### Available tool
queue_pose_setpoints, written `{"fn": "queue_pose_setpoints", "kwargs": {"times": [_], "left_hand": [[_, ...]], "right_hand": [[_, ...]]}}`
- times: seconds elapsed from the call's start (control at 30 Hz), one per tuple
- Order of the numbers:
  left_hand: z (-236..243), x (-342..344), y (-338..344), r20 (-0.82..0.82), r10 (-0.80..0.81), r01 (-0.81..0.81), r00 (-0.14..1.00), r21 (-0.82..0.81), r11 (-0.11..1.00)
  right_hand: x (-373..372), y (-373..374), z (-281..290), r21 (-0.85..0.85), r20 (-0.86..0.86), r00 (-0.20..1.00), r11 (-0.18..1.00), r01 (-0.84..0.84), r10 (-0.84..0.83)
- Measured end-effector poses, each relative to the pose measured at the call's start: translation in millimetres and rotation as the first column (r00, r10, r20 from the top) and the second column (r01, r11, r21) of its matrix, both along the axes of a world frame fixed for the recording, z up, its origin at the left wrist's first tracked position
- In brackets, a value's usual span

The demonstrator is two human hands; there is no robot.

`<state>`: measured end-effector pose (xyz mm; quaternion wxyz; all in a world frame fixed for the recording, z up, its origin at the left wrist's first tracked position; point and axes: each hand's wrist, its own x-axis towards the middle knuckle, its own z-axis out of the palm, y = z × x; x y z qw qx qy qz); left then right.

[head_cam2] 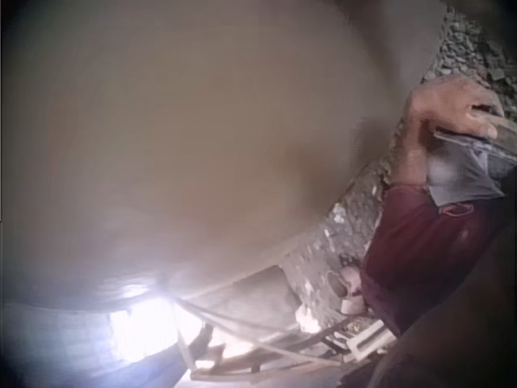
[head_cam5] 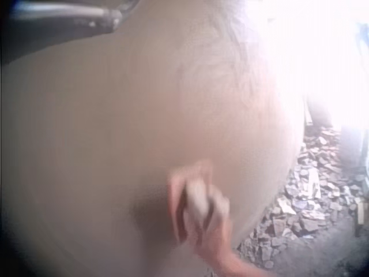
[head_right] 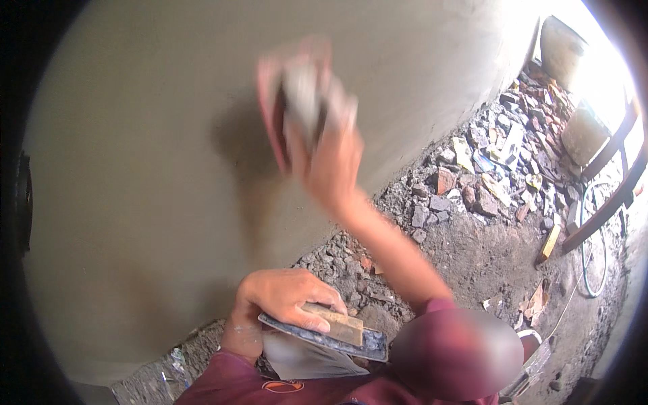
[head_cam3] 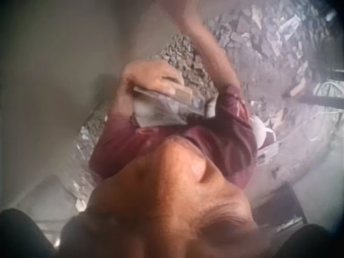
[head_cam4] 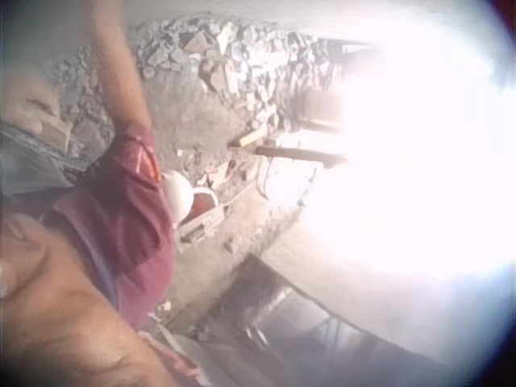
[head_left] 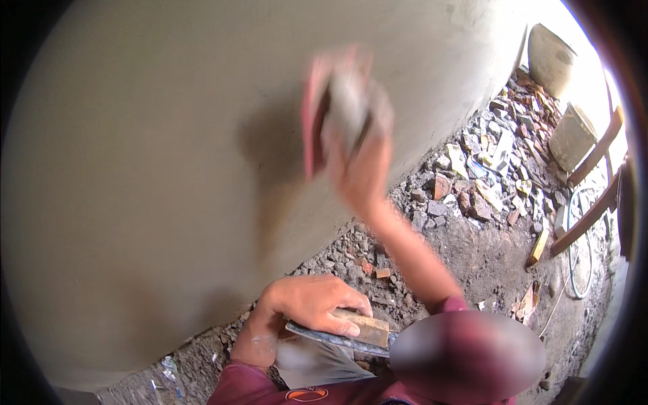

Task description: The person smooths a curved concrete wall using a pink trowel held in the right hand, moving it in circular and sweeping motions. The person occasionally touches the wall with the left hand to check the surface while remaining in a squatting position.

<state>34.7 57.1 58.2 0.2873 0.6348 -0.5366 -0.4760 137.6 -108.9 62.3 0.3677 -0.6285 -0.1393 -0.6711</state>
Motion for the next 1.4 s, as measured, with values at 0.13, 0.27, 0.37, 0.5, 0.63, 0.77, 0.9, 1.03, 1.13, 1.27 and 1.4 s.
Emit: {"fn": "queue_pose_setpoints", "kwargs": {"times": [0.13,0.27,0.37,0.5,0.63,0.77,0.9,1.03,1.13,1.27,1.4], "left_hand": [[-2.5,7.1,-19.0,0.050,-0.027,0.030,0.998,-0.046,0.998],[-8.2,2.6,9.6,0.067,0.042,-0.040,0.997,-0.028,0.999],[0.2,-2.1,13.4,0.090,0.003,0.002,0.996,-0.056,0.998],[11.4,-7.8,11.7,0.072,0.039,-0.035,0.997,-0.065,0.997],[9.7,-4.6,17.0,0.022,0.062,-0.061,0.998,-0.055,0.997],[11.5,8.1,-2.5,0.068,0.011,-0.009,0.998,-0.032,0.999],[2.5,8.3,6.5,0.082,0.087,-0.085,0.993,-0.034,0.996],[1.6,15.8,12.4,0.026,0.097,-0.098,0.995,0.035,0.995],[-13.4,18.3,0.2,0.025,0.077,-0.078,0.997,0.033,0.996],[0.3,18.0,-5.3,0.078,0.084,-0.092,0.993,0.111,0.989],[-17.8,28.2,-15.2,0.017,0.079,-0.080,0.997,0.090,0.993]], "right_hand": [[30.1,-70.7,181.7,-0.059,-0.050,0.997,0.997,0.059,-0.062],[16.6,11.7,98.2,-0.047,-0.278,0.960,0.999,0.027,-0.039],[-37.1,100.9,-70.6,-0.163,-0.337,0.941,0.984,-0.076,0.017],[-87.2,92.0,-200.2,-0.115,-0.787,0.604,0.932,-0.344,0.126],[5.7,-5.8,-57.2,-0.090,-0.094,0.995,0.996,-0.023,0.015],[64.1,-147.8,144.9,-0.027,-0.051,0.913,0.915,0.404,-0.404],[70.0,-142.4,159.3,0.155,-0.247,0.968,0.985,0.080,-0.040],[22.4,-12.8,-49.9,0.066,-0.251,0.967,0.997,0.051,-0.033],[-41.4,38.2,-178.9,0.281,-0.694,0.666,0.955,-0.097,0.272],[13.9,-53.7,-120.3,0.212,-0.196,0.980,0.974,0.083,-0.041],[89.4,-206.3,36.9,0.262,-0.207,0.933,0.903,0.342,-0.293]]}}
